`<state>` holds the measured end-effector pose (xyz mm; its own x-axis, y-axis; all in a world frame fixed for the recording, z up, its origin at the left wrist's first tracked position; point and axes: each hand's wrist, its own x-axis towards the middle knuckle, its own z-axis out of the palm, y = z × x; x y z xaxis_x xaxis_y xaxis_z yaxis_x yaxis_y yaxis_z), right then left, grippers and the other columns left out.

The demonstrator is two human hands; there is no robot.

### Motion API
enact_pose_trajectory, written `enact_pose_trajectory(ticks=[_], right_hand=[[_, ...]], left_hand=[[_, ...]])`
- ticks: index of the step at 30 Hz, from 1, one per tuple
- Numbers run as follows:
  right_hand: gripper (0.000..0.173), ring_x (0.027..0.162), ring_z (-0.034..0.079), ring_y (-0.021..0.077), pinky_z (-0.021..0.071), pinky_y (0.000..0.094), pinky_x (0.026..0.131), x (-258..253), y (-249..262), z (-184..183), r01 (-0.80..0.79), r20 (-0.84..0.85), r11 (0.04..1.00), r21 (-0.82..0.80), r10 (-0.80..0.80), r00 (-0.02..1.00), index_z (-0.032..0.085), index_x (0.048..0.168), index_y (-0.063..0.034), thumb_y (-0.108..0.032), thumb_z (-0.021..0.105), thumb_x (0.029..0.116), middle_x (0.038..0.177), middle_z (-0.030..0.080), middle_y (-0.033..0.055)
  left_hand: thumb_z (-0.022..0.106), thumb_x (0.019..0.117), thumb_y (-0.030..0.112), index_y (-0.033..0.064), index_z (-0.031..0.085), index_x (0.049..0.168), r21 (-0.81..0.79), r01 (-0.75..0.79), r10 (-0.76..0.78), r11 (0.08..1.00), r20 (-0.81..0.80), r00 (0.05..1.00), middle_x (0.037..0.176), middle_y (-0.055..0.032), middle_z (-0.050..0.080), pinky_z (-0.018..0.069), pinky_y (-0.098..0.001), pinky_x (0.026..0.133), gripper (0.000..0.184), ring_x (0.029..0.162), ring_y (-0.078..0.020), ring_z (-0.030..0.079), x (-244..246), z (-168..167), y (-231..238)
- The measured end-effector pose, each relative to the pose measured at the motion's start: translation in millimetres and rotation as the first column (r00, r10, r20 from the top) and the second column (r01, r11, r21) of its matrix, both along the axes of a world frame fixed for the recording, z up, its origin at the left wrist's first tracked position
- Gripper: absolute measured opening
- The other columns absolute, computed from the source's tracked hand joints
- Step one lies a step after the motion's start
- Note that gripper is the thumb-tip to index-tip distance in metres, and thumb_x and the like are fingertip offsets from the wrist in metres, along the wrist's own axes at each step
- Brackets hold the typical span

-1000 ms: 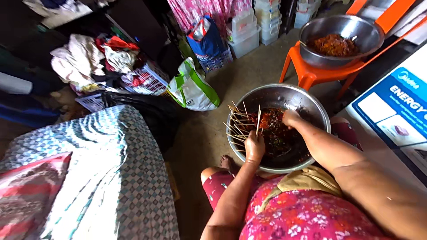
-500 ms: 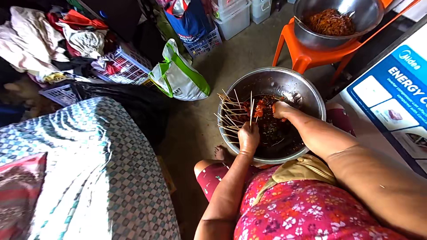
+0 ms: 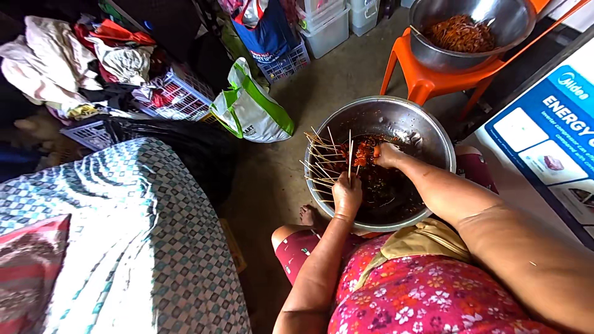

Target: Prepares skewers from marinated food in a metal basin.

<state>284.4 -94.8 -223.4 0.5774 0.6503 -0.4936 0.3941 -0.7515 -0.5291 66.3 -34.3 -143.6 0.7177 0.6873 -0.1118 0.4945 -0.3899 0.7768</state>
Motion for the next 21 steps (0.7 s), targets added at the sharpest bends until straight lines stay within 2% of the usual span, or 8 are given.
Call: enact_pose_trajectory(ticks=[2,4,6,10,14,18,19,21], right_hand=[[0.027,0.079,0.067,0.0328,0.0571,0.0520,0.076,0,-2,11,0.257,-0.212,0.943,0.213,-0.212,0.954,0.064,0.116,0.0089,-0.005,0.067,0.0927,0.101,0.067,0.0256],[0.032,0.076,0.065,0.0245,0.0582,0.0412,0.072,-6,-3,34,0.529,-0.504,0.800,0.281,-0.346,0.791,0.054,0.130,0.0065,0.003,0.051,0.0979,0.108,0.063,0.0218],[0.036,0.080,0.065,0.0220,0.0580,0.0390,0.073,-8,-2,45,0.681,-0.694,0.679,0.273,-0.351,0.629,0.049,0.137,0.0008,0.003,0.042,0.1026,0.113,0.061,0.0177],[0.033,0.083,0.061,0.0187,0.0546,0.0370,0.078,-9,-4,53,0.796,-0.839,0.562,0.225,-0.303,0.451,0.049,0.135,-0.0021,0.000,0.036,0.1040,0.106,0.059,0.0114],[0.020,0.077,0.060,0.0181,0.0553,0.0368,0.074,-3,-4,55,0.846,-0.885,0.497,0.192,-0.284,0.368,0.051,0.120,-0.0052,-0.012,0.038,0.1063,0.095,0.058,0.0076],[0.028,0.070,0.055,0.0152,0.0536,0.0336,0.067,10,-13,58,0.773,-0.740,0.599,0.206,-0.421,0.524,0.054,0.121,-0.0056,-0.030,0.054,0.1061,0.090,0.052,0.0044],[0.030,0.067,0.055,0.0167,0.0531,0.0347,0.064,11,-15,58,0.721,-0.609,0.666,0.191,-0.496,0.619,0.058,0.120,-0.0030,-0.027,0.062,0.1024,0.087,0.055,0.0071],[0.038,0.080,0.064,0.0304,0.0561,0.0480,0.072,13,-20,57,0.501,-0.275,0.865,0.026,-0.476,0.835,0.062,0.121,0.0050,-0.019,0.074,0.0937,0.101,0.064,0.0219]], left_hand=[[0.059,0.0990,0.013,-0.0003,0.070,0.104,0.000,0.005,-0.005,1.000,0.004,1.000,0.082,-0.0104,0.068,0.0539,-0.0400,0.078,0.018,0.077,-0.0193,0.066,0,1,-1],[0.059,0.0983,0.013,0.0000,0.070,0.104,-0.003,0.016,-0.016,1.000,0.011,1.000,0.082,-0.0097,0.068,0.0535,-0.0389,0.077,0.018,0.077,-0.0183,0.065,0,1,-1],[0.059,0.0971,0.012,0.0000,0.070,0.104,-0.006,0.031,-0.031,0.999,0.017,0.999,0.081,-0.0092,0.067,0.0532,-0.0385,0.075,0.018,0.076,-0.0176,0.065,0,1,-1],[0.060,0.0957,0.012,0.0005,0.071,0.102,-0.001,0.044,-0.044,0.999,0.030,0.999,0.078,-0.0079,0.066,0.0527,-0.0380,0.072,0.017,0.072,-0.0164,0.063,0,0,-1],[0.062,0.0946,0.011,0.0007,0.071,0.101,-0.015,0.029,-0.028,0.999,0.060,0.998,0.077,-0.0068,0.066,0.0525,-0.0375,0.072,0.015,0.071,-0.0153,0.063,-2,-1,-1],[0.064,0.0951,0.011,0.0012,0.071,0.101,-0.032,0.009,-0.007,0.999,0.058,0.998,0.077,-0.0066,0.066,0.0533,-0.0376,0.072,0.013,0.070,-0.0149,0.063,-2,-4,-1],[0.064,0.0951,0.011,0.0011,0.071,0.101,-0.031,0.012,-0.010,0.999,0.054,0.998,0.077,-0.0068,0.066,0.0531,-0.0380,0.072,0.013,0.070,-0.0153,0.063,-2,-4,-1],[0.064,0.0951,0.011,0.0004,0.071,0.102,-0.026,0.021,-0.020,0.999,0.036,0.999,0.078,-0.0084,0.067,0.0541,-0.0402,0.073,0.014,0.072,-0.0176,0.065,-1,-4,0]])
